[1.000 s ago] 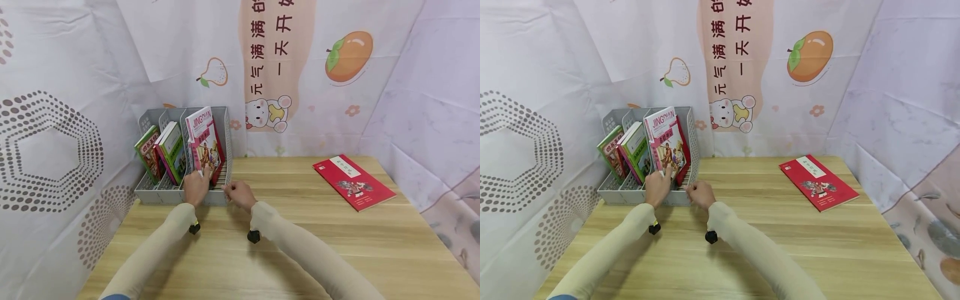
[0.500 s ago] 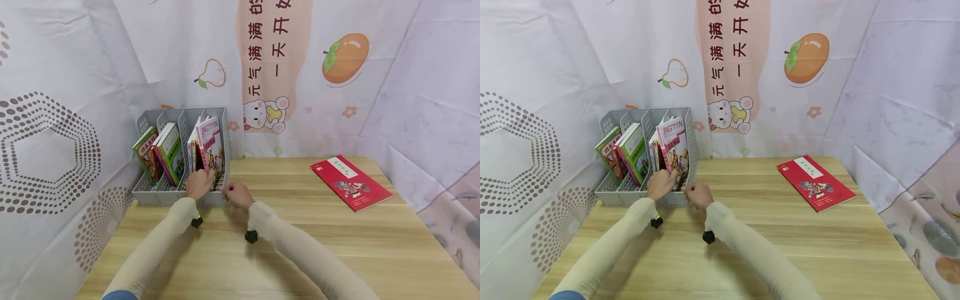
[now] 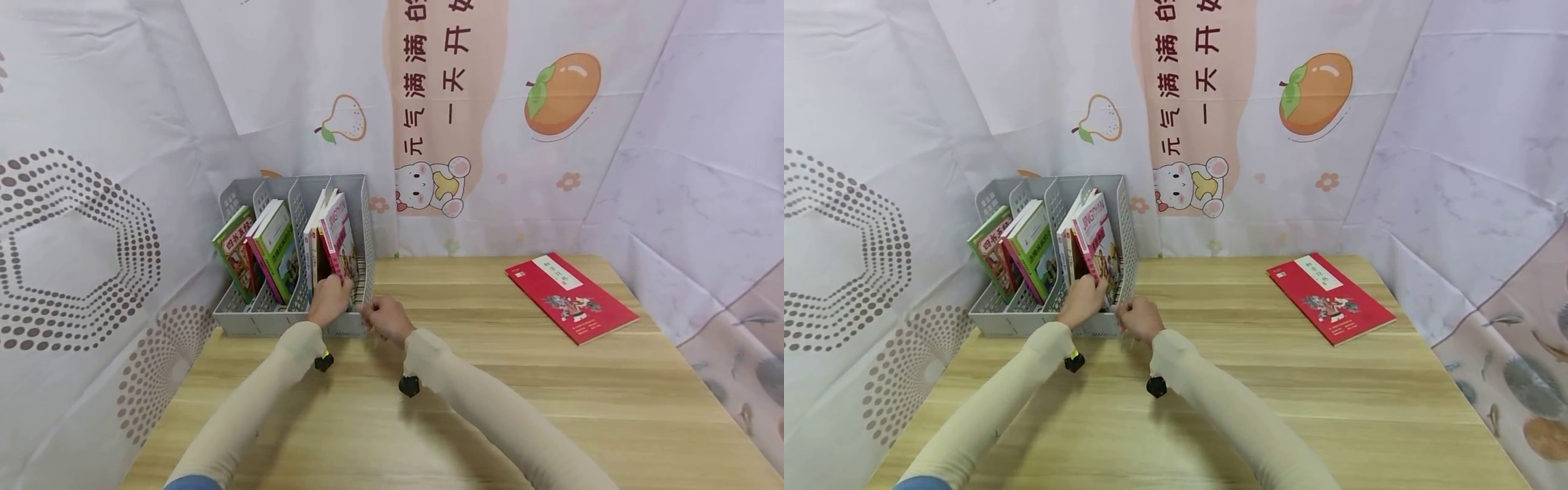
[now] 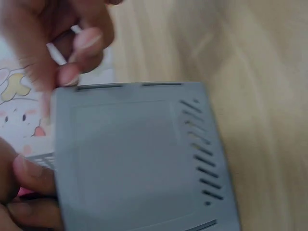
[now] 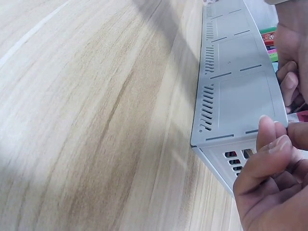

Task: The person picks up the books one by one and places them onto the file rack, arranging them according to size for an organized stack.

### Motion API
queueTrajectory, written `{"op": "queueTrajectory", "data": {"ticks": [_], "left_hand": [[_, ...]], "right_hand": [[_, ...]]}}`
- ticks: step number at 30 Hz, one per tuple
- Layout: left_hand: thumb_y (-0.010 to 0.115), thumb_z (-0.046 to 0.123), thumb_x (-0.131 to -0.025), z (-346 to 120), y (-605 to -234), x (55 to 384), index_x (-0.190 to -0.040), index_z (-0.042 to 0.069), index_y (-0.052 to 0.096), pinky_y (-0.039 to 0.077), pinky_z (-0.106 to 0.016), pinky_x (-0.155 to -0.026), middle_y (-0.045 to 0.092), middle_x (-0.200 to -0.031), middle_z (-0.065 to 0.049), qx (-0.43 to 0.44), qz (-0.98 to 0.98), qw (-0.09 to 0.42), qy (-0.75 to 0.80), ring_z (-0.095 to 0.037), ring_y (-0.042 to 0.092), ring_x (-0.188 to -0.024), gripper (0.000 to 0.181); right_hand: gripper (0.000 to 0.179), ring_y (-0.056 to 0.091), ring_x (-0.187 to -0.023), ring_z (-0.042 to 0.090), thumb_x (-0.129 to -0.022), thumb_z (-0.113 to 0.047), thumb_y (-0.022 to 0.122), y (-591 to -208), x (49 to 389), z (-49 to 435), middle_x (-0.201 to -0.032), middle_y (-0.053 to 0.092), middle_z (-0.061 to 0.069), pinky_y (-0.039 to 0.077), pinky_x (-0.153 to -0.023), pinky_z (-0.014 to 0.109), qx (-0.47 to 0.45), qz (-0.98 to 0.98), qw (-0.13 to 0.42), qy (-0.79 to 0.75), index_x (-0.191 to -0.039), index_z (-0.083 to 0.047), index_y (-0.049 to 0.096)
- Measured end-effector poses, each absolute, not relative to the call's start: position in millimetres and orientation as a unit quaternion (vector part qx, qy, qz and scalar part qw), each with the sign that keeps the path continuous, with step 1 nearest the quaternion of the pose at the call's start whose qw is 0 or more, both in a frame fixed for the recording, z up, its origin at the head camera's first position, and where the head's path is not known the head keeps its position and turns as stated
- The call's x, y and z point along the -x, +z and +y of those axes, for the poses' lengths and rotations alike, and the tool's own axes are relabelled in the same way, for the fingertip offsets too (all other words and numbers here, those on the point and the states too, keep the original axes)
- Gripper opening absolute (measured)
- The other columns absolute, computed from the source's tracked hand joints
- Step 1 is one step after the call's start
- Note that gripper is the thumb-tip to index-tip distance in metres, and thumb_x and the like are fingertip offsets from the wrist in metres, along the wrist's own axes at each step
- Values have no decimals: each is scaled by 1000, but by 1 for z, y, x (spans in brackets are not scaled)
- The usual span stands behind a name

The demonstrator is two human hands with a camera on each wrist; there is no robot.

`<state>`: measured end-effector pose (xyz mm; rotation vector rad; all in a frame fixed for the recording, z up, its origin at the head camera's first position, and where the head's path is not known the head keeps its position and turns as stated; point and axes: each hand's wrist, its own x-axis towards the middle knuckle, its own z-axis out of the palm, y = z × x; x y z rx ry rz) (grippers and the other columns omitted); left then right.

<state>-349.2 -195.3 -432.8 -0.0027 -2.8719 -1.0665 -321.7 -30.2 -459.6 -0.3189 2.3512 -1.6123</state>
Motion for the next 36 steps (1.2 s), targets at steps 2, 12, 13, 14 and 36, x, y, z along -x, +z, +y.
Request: {"op": "queueTrajectory", "data": {"ticks": [2,12,13,14,36], "left_hand": [[42,26,-109,-194,-435,348,-61,14,46,32,-31,-44,40,-52,0,-5,-940,55,-337,-16,37,-44,50],[51,20,-109,-195,-441,359,-74,-3,67,39,-30,-42,61,-53,-8,-17,-934,60,-353,-20,60,-45,44],[52,20,-108,-196,-441,360,-75,-3,68,40,-30,-42,61,-54,-8,-22,-933,52,-354,-20,61,-45,43],[52,19,-107,-197,-441,361,-76,-3,68,41,-29,-42,62,-55,-7,-25,-934,46,-355,-19,62,-46,41],[58,27,-105,-188,-451,349,-83,11,68,43,-35,-55,60,-69,-2,62,-919,167,-351,-19,52,-59,28]], "right_hand": [[36,36,-43,11,-107,-26,59,-460,322,-31,-83,70,23,34,-40,26,107,811,140,-557,-86,2,68],[38,35,-42,10,-107,-27,58,-462,322,-34,-82,70,22,33,-39,26,110,809,144,-559,-94,7,69],[37,35,-41,10,-107,-27,58,-462,322,-34,-81,70,20,33,-39,26,111,808,146,-560,-94,6,69],[37,34,-41,10,-107,-27,58,-462,322,-33,-80,70,19,32,-39,27,110,807,148,-561,-93,6,69],[32,64,-83,27,-99,-38,70,-460,325,-9,-93,69,11,54,-70,39,150,852,90,-494,-93,-7,67]]}}
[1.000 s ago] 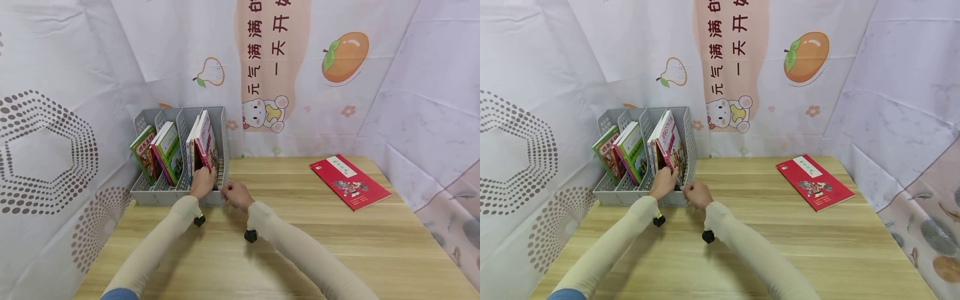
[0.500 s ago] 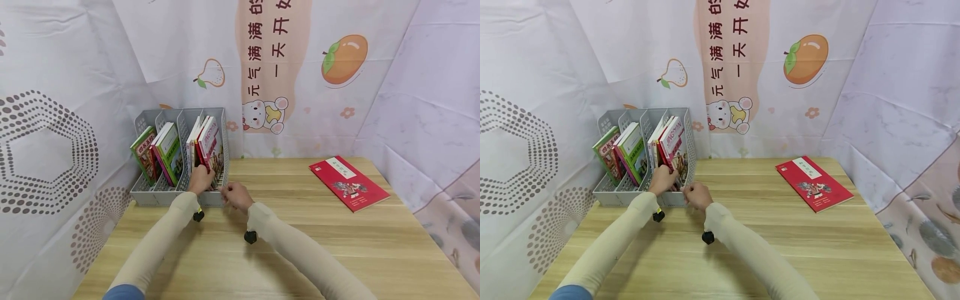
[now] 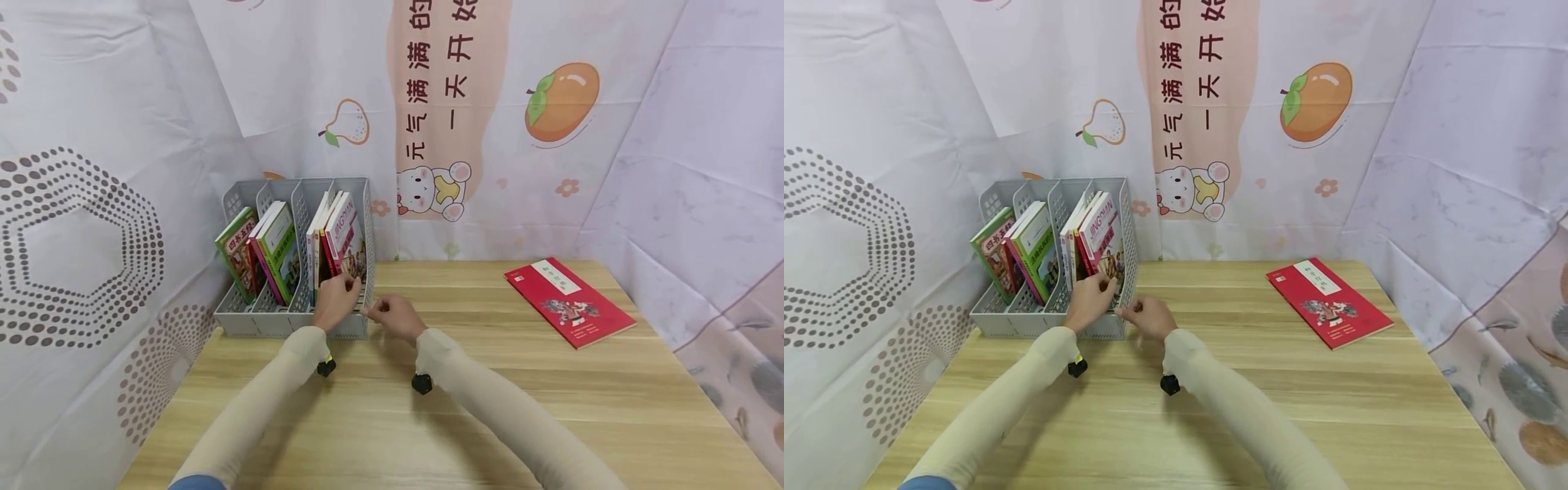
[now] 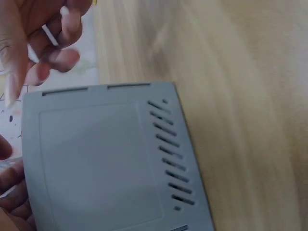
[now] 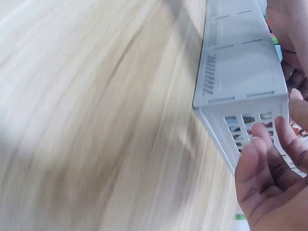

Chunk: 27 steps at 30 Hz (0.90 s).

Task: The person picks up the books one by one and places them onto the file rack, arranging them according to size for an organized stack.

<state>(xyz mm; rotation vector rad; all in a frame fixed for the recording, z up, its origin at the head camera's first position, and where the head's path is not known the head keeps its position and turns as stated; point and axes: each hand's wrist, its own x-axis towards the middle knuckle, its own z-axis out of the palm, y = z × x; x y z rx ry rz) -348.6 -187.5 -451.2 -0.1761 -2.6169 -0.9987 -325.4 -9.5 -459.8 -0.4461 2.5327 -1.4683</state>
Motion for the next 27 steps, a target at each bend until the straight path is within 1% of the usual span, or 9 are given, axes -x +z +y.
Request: {"op": "queueTrajectory", "data": {"ticks": [2,3,5,8,13,15,19,24,27], "left_hand": [[59,28,-105,-185,-454,348,-94,10,70,47,-36,-62,63,-82,-3,81,-915,174,-355,-19,56,-68,23],[59,29,-105,-184,-455,348,-98,10,70,48,-37,-66,63,-88,-4,91,-913,177,-356,-20,57,-73,22],[59,31,-105,-181,-456,347,-105,10,70,50,-40,-75,63,-98,-6,108,-911,174,-358,-21,58,-84,24],[59,34,-105,-176,-459,347,-115,9,70,50,-45,-87,64,-111,-8,131,-910,174,-353,-24,57,-101,29],[57,37,-105,-168,-461,346,-128,8,68,44,-52,-103,62,-130,-11,161,-907,171,-350,-29,52,-124,38],[57,37,-104,-164,-461,345,-130,9,67,43,-53,-106,60,-135,-11,168,-905,164,-355,-29,50,-128,39],[57,35,-104,-155,-462,346,-130,9,66,40,-52,-110,58,-141,-10,187,-907,154,-346,-29,48,-134,37],[61,29,-103,-140,-463,344,-127,8,66,40,-51,-110,59,-138,-11,216,-906,149,-333,-30,48,-133,33],[62,29,-103,-131,-465,343,-127,8,66,40,-50,-110,59,-137,-11,226,-905,144,-330,-29,50,-132,32]], "right_hand": [[28,62,-83,20,-99,-37,71,-458,326,-4,-91,67,4,50,-70,33,169,863,72,-471,-93,-10,67],[27,60,-82,16,-99,-37,71,-456,326,-1,-91,67,1,50,-71,33,177,867,63,-461,-94,-11,67],[26,62,-86,16,-99,-38,70,-456,327,4,-96,68,1,52,-75,35,190,875,49,-443,-98,-12,67],[24,64,-93,19,-100,-34,69,-457,330,14,-105,69,4,54,-81,39,202,879,31,-430,-106,-11,66],[28,63,-109,25,-98,-29,72,-457,336,32,-117,68,8,50,-96,43,200,880,9,-430,-115,-7,65],[30,62,-113,27,-98,-30,73,-456,337,42,-119,67,9,49,-99,45,194,883,6,-428,-116,-7,65],[37,61,-116,31,-99,-34,72,-456,339,62,-125,65,13,49,-99,48,182,890,6,-418,-122,-6,63],[48,57,-121,36,-99,-39,70,-460,341,90,-133,61,18,48,-98,55,166,900,3,-403,-132,-5,58],[49,54,-125,39,-99,-39,70,-460,342,105,-134,60,21,47,-99,57,158,904,-2,-397,-132,-5,57]]}}
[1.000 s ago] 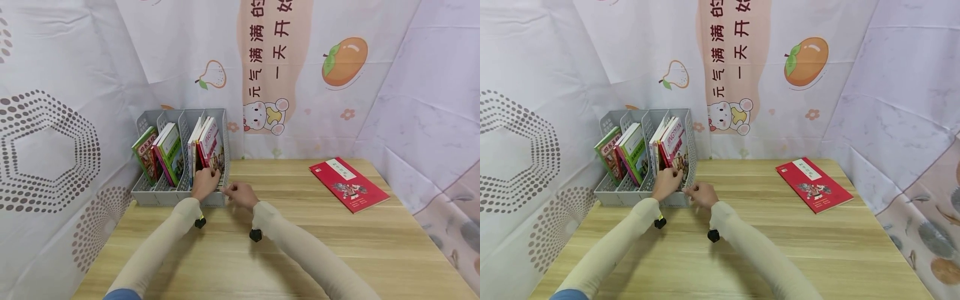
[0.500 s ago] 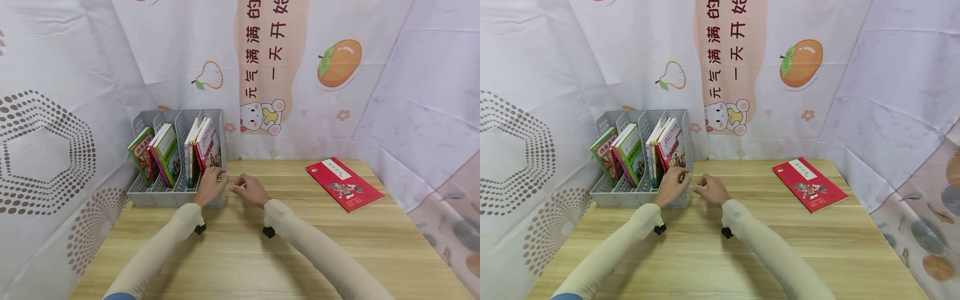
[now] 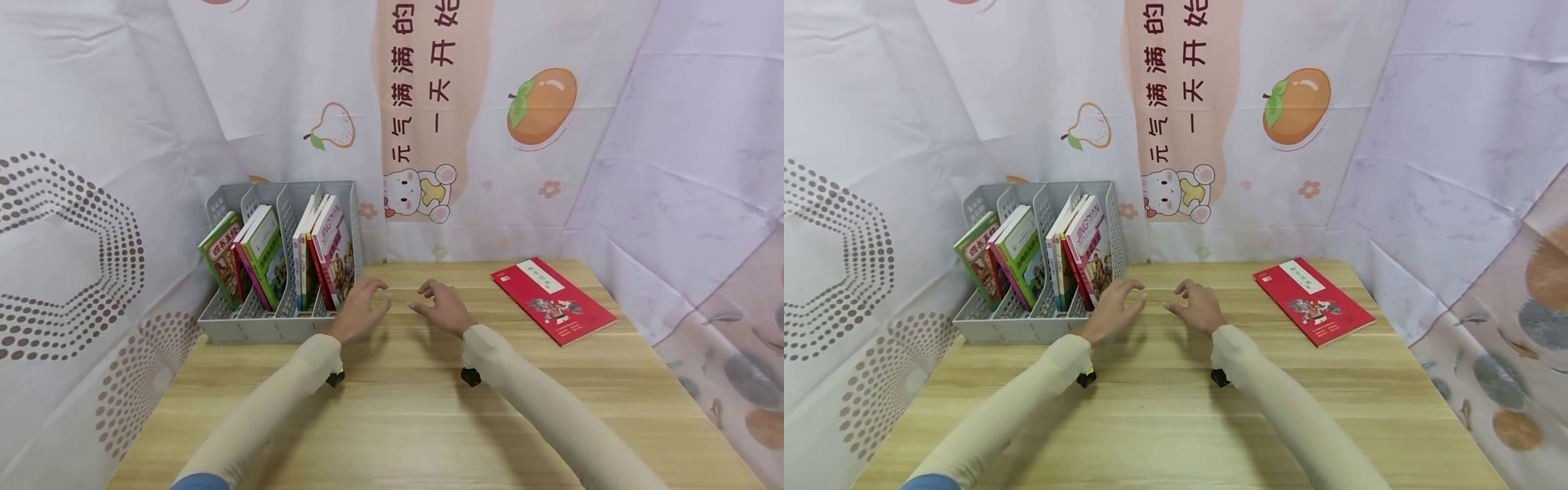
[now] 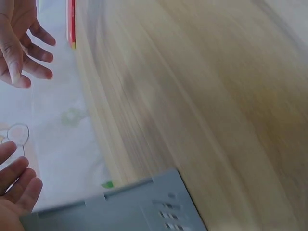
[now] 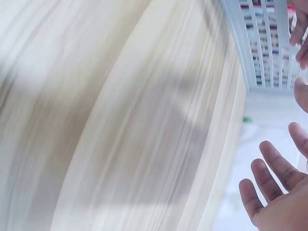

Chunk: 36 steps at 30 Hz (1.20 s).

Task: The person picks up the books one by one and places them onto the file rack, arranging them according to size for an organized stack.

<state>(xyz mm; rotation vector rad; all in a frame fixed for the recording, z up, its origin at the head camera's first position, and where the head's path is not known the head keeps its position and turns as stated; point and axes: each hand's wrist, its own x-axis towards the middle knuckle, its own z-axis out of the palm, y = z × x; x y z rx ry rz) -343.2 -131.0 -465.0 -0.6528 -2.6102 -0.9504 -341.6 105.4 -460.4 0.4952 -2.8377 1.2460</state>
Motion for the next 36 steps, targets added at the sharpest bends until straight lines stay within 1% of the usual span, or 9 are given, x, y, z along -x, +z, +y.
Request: {"op": "queueTrajectory", "data": {"ticks": [4,8,13,21,23,27,30,32,36], "left_hand": [[60,33,-103,-122,-469,345,-128,8,65,39,-48,-111,61,-136,-11,241,-906,141,-319,-28,50,-132,36],[58,36,-103,-112,-474,345,-129,8,64,40,-49,-111,60,-138,-11,256,-903,134,-318,-29,49,-133,39],[62,30,-102,-101,-478,344,-127,9,64,42,-47,-109,60,-136,-12,275,-897,130,-321,-29,51,-131,32],[61,32,-103,-81,-478,343,-130,9,64,46,-44,-106,60,-134,-10,286,-898,112,-316,-27,56,-127,35],[60,33,-104,-75,-478,342,-131,9,63,46,-44,-106,59,-135,-9,288,-896,100,-323,-27,56,-127,37],[56,38,-105,-66,-479,340,-133,11,62,47,-43,-105,57,-137,-7,299,-891,79,-333,-25,54,-128,39],[57,35,-104,-59,-481,340,-132,12,61,48,-42,-104,57,-136,-5,314,-885,77,-336,-23,54,-127,36],[58,32,-104,-55,-483,338,-131,12,61,47,-41,-104,57,-136,-5,322,-883,79,-332,-23,53,-128,34],[58,32,-105,-46,-484,334,-130,11,62,45,-42,-106,56,-138,-6,332,-883,79,-322,-24,51,-131,34]], "right_hand": [[46,52,-126,43,-99,-38,70,-460,343,124,-133,59,24,46,-99,60,-147,-909,9,389,-130,-5,57],[49,54,-123,45,-99,-35,71,-461,342,144,-132,59,27,47,-97,60,-137,-917,23,373,-130,-1,56],[51,56,-121,45,-99,-36,70,-465,344,172,-131,58,29,47,-97,59,-126,-928,31,349,-131,0,54],[53,48,-122,46,-100,-40,68,-467,344,223,-132,57,30,40,-99,62,-90,-941,32,326,-132,-1,53],[53,51,-119,45,-100,-39,67,-468,343,236,-129,59,30,39,-99,63,-88,-945,40,313,-131,2,53],[52,60,-105,44,-100,-37,67,-469,342,263,-115,64,28,35,-98,63,-86,-955,70,274,-126,7,55],[51,60,-98,45,-99,-36,68,-470,339,285,-107,66,28,34,-94,63,-72,-963,85,244,-122,8,56],[53,57,-101,48,-98,-38,69,-473,335,300,-108,65,29,34,-91,62,-52,-969,81,227,-120,8,57],[60,42,-112,55,-96,-44,68,-480,327,331,-118,55,37,34,-91,65,-1,-977,58,204,-123,7,54]]}}
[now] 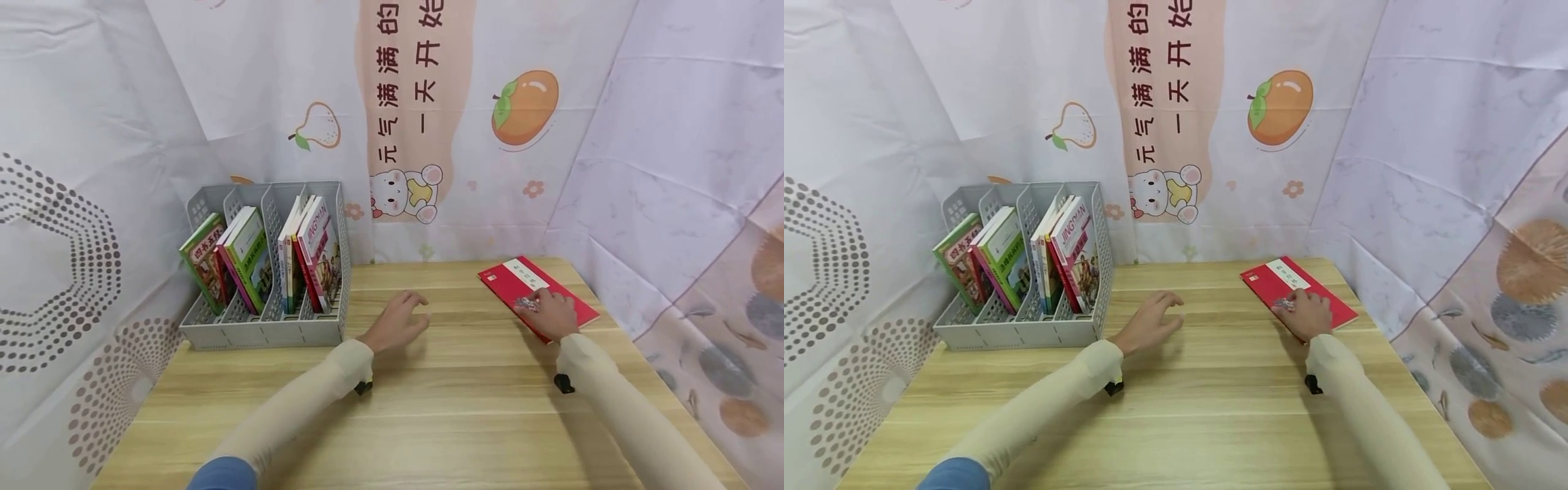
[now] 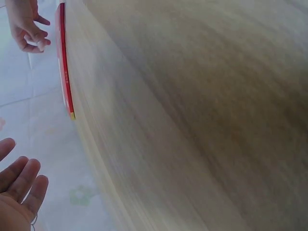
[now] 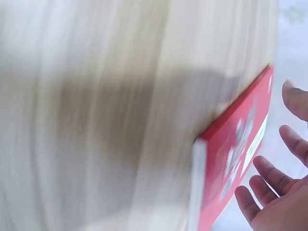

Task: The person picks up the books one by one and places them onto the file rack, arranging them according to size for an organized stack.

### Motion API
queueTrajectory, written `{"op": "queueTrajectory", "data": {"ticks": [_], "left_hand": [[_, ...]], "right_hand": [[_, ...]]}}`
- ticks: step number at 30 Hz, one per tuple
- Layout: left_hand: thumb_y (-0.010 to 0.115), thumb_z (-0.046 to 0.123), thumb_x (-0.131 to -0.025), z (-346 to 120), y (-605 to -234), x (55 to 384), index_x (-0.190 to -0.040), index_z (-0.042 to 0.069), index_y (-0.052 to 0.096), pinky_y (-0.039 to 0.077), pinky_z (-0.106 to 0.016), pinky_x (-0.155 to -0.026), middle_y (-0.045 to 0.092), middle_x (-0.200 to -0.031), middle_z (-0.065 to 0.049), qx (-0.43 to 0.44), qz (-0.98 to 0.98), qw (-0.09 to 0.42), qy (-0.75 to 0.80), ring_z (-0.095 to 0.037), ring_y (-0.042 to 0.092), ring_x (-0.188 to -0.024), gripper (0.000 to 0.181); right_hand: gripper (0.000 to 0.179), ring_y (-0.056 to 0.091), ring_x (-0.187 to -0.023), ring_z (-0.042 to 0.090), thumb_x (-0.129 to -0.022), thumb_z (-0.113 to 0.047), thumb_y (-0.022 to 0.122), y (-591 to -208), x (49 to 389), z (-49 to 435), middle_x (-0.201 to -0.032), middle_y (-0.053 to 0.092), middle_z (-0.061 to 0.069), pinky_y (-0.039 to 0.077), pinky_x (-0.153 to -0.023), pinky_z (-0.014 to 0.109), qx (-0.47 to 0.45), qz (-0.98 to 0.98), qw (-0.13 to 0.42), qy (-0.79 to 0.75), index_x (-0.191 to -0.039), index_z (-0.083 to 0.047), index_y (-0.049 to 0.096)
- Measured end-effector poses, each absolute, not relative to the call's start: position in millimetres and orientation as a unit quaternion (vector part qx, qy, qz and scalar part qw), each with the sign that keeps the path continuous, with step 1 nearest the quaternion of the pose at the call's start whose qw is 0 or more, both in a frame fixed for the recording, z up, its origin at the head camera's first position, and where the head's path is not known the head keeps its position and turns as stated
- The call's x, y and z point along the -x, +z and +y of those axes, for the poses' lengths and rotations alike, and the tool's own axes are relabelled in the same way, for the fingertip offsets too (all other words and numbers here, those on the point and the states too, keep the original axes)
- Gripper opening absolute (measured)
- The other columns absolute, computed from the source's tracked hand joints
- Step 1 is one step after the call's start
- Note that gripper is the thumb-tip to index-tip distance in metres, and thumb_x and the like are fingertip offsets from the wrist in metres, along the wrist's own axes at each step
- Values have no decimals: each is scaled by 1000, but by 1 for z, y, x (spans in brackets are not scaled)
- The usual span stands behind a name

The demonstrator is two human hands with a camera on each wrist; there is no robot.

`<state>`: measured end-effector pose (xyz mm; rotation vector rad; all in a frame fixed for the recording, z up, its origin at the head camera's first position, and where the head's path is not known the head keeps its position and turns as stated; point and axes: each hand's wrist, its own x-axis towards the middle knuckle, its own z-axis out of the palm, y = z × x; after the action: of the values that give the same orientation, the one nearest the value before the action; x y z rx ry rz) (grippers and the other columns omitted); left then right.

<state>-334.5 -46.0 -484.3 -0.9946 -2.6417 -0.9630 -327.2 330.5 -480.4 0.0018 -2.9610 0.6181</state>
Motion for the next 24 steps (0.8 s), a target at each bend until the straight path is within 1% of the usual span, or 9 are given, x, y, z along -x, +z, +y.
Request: {"op": "queueTrajectory", "data": {"ticks": [2,5,7,10,13,16,20,21,24], "left_hand": [[56,34,-106,-43,-485,332,-130,11,61,45,-42,-106,56,-138,-6,337,-883,79,-318,-24,50,-132,34],[54,36,-106,-40,-486,330,-131,11,61,45,-41,-107,55,-139,-6,348,-880,80,-313,-23,50,-132,36],[55,36,-106,-39,-486,329,-130,11,61,45,-40,-106,56,-138,-5,358,-877,85,-308,-23,51,-131,35],[55,36,-105,-38,-486,327,-129,11,62,45,-39,-106,58,-136,-5,371,-874,92,-300,-22,52,-130,35],[55,37,-105,-37,-485,325,-129,12,62,45,-38,-106,58,-135,-4,373,-874,90,-300,-21,52,-128,35],[54,39,-105,-37,-487,325,-128,13,62,46,-37,-104,58,-133,-2,373,-875,89,-296,-19,53,-126,35],[54,40,-106,-38,-491,326,-129,13,62,48,-35,-101,59,-131,-1,380,-874,96,-288,-18,55,-121,36],[54,40,-106,-38,-492,326,-130,12,62,48,-36,-100,59,-130,-2,383,-873,97,-287,-18,55,-121,37],[53,40,-106,-39,-493,326,-131,11,62,48,-37,-100,59,-133,-2,383,-874,91,-286,-19,55,-122,40]], "right_hand": [[63,35,-115,57,-96,-45,67,-484,324,343,-124,48,41,35,-92,69,22,-980,47,194,-127,7,51],[68,30,-119,63,-96,-47,65,-490,318,362,-130,40,44,31,-94,75,34,-986,23,161,-133,7,47],[76,25,-121,66,-95,-53,63,-495,312,372,-133,34,45,28,-94,79,44,-988,-7,145,-140,4,42],[87,18,-124,70,-92,-65,61,-501,307,384,-137,24,46,25,-94,82,57,-987,-51,143,-148,-3,35],[95,13,-126,72,-88,-70,63,-506,308,393,-139,16,49,23,-94,84,71,-981,-64,167,-151,-7,30],[103,15,-125,73,-85,-73,65,-508,312,400,-138,13,52,25,-92,85,86,-978,-78,176,-152,-5,25],[114,21,-123,70,-80,-75,69,-501,311,403,-135,18,51,35,-89,82,111,-973,-96,177,-153,-1,20],[117,20,-124,70,-79,-73,71,-497,309,402,-135,17,51,37,-89,81,117,-971,-103,183,-154,-1,18],[119,19,-126,68,-78,-65,77,-485,300,393,-133,21,50,39,-91,78,137,-970,-92,179,-153,2,16]]}}
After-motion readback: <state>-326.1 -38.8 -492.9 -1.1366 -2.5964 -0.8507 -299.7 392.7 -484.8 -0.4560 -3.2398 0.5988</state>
